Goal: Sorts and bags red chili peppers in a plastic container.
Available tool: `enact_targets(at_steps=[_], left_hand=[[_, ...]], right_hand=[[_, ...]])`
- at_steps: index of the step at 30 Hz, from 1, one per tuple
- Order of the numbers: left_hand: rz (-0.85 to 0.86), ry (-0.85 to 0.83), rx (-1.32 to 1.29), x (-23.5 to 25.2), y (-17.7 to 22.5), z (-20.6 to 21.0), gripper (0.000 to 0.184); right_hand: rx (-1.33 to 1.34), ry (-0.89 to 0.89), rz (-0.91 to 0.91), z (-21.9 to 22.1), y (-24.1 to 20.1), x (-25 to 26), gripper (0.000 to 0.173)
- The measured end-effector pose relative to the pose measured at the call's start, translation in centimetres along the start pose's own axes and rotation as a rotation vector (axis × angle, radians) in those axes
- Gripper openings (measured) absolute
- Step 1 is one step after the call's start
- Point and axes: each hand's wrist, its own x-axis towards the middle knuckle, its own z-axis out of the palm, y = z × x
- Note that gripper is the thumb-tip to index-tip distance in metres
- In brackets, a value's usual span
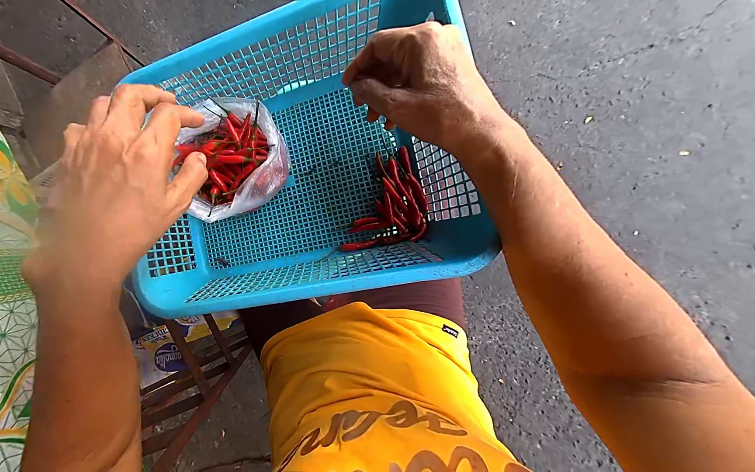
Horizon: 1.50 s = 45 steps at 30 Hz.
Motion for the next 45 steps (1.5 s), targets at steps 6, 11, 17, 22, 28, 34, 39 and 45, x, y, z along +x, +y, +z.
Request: enact_targets(at_steps=[6,11,17,22,28,34,39,45], left_hand=[[0.392,0.025,-0.177,2.4,8.4,3.7,0.026],[0.694,-0.218,-0.147,4.9,13.8,9.4,0.038],[0.768,-0.178,-0.146,6.3,12.9,11.6,0.037],[0.661,-0.178,-0.168,5.3,9.1,10.2,0.021],[0.4,0.029,-0.384,4.0,5.9,7.2,0.014],[0.236,0.122,-0.479,3.8,5.7,8.6,0.015],[0.24,-0.095,-0.317,3.7,6.1,9.0,0.017],[0.326,-0.222,-0.268,3.0,5.7,9.3,0.028]], right_hand=[[0.021,0.042,-0.002,0.0,0.3,0.1,0.021],[0.0,0.037,0.003,0.1,0.2,0.1,0.022],[0.012,0.037,0.016,0.1,0.0,0.1,0.021],[-0.19,-0.025,0.025,0.3,0.0,0.2,0.02],[-0.516,-0.273,0.153,0.8,-0.7,0.1,0.016],[-0.644,-0.468,0.233,0.9,-1.9,-0.1,0.033],[-0.613,-0.495,0.224,1.1,-1.1,0.0,0.015],[-0.422,-0.417,0.118,0.9,-0.1,0.0,0.014]])
